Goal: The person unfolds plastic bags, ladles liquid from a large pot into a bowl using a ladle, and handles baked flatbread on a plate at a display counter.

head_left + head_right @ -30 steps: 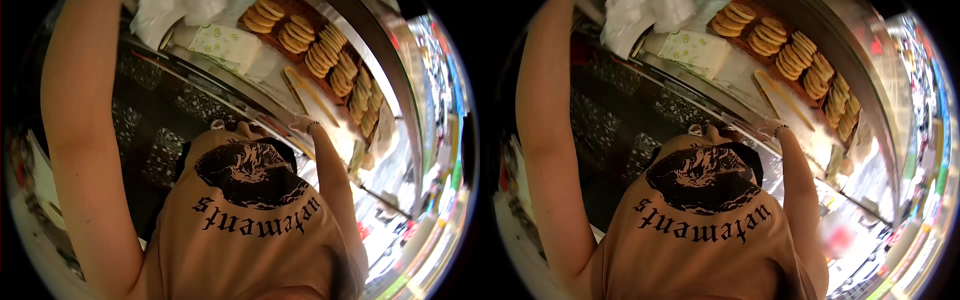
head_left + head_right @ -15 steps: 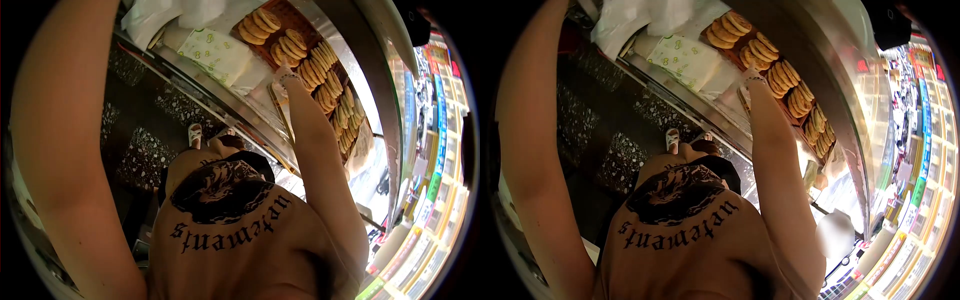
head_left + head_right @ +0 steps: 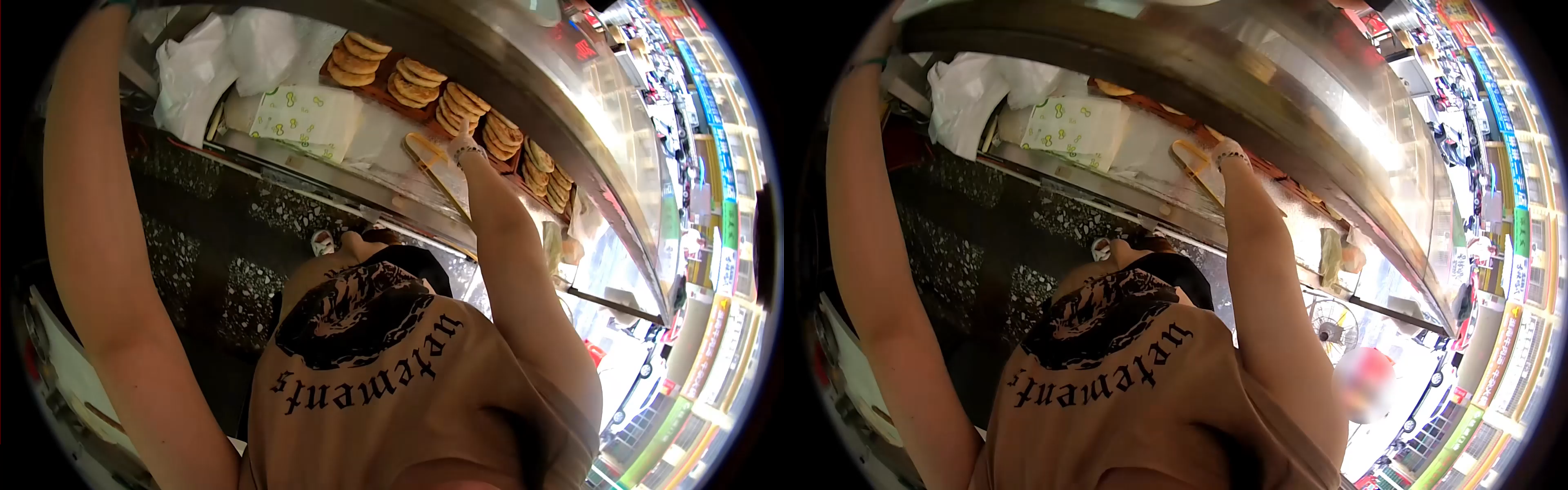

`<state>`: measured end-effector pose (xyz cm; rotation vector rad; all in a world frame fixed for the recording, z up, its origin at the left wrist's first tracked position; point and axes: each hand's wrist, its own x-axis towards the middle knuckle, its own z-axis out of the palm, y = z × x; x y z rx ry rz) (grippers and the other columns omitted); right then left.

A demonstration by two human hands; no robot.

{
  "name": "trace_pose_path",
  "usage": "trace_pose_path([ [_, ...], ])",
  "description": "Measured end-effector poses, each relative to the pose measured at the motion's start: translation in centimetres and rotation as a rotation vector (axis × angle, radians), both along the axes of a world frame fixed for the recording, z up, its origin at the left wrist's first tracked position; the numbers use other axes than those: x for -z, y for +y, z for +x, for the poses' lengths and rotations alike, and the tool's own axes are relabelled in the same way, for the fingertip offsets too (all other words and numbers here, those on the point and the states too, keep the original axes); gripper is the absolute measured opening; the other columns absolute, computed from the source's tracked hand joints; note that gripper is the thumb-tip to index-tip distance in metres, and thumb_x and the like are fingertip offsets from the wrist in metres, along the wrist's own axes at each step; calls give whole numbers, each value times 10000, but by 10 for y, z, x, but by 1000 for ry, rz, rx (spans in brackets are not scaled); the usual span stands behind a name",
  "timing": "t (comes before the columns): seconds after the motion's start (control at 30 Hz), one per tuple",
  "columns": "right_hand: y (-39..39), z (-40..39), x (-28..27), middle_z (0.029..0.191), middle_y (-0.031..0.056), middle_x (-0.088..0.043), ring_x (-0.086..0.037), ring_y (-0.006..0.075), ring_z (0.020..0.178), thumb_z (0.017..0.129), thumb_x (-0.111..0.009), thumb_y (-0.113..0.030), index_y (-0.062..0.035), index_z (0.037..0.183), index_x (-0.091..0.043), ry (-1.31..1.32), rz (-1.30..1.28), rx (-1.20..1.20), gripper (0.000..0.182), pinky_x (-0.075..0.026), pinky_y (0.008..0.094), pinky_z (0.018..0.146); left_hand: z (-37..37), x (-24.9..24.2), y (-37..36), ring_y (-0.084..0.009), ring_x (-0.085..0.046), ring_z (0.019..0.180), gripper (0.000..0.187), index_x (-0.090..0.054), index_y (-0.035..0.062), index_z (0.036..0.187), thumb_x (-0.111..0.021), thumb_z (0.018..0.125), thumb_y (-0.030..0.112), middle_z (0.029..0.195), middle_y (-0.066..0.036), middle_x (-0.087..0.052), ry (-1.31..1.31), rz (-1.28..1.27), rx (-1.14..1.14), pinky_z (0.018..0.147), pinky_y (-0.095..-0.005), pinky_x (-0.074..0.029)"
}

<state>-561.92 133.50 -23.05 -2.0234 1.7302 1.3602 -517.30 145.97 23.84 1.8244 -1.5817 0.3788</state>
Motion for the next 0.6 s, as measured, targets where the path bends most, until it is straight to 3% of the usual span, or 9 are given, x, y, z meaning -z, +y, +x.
trace_pose_path([
  [0.03, 19, 8, -30, 1254, 91, -555, -559, 235, 993, 907, -547, -379, -138, 1253, -566, -252, -99, 336, 421, -312, 513, 1037, 6, 3, -7, -203, -633, 1004, 320, -694, 63, 988, -477, 872, 267, 1016, -194, -667, -3, 11, -13, 861, -305, -473],
  [0.1, 32, 14, -47, 1265, 97, -540, -549, 241, 1009, 906, -544, -366, -138, 1261, -556, -399, -146, 510, 422, -312, 509, 1039, 10, 3, -6, -201, -632, 1008, 322, -695, 64, 989, -475, 875, 270, 1017, -194, -668, -11, 17, -13, 863, -302, -472],
  [0.17, 36, 17, -52, 1276, 102, -526, -538, 246, 1025, 904, -540, -353, -138, 1270, -545, -456, -146, 545, 424, -312, 505, 1041, 15, 7, -15, -199, -631, 1010, 324, -696, 64, 990, -474, 876, 271, 1017, -194, -668, -12, 42, -4, 865, -301, -472],
  [0.23, 39, 17, -51, 1288, 108, -512, -527, 252, 1041, 903, -537, -340, -138, 1278, -535, -493, -138, 555, 426, -311, 500, 1042, 39, 15, -26, -309, -588, 749, 455, -614, -25, 1003, -666, 801, 379, 879, -203, -632, 40, 9, 151, 731, -427, -481],
  [0.37, 47, 8, -55, 1310, 119, -483, -506, 264, 1072, 900, -530, -315, -138, 1295, -514, -556, -160, 566, 433, -311, 492, 1046, 103, 34, -48, -247, -592, 924, 402, -614, 37, 1107, -552, 878, 361, 1046, -137, -626, 185, 79, 282, 827, -349, -457],
  [0.47, 47, -7, -61, 1327, 128, -461, -489, 272, 1096, 898, -524, -296, -138, 1308, -499, -597, -199, 563, 440, -310, 485, 1048, 98, 39, -59, -205, -595, 1040, 391, -614, 78, 1176, -476, 929, 349, 1157, -94, -622, 283, 123, 360, 891, -296, -441],
  [0.53, 45, -23, -69, 1338, 133, -447, -479, 278, 1112, 897, -521, -283, -138, 1316, -488, -611, -242, 542, 445, -310, 481, 1050, 77, 29, -47, -193, -607, 1000, 371, -619, 76, 1163, -485, 931, 333, 1122, -104, -638, -37, 90, 8, 872, -292, -453],
  [0.6, 46, -43, -79, 1349, 139, -433, -468, 284, 1127, 895, -517, -270, -138, 1325, -478, -624, -289, 533, 451, -310, 477, 1052, 68, 27, -41, -189, -622, 951, 404, -628, 34, 1124, -499, 925, 360, 1043, -123, -661, -32, 42, 64, 833, -300, -463],
])
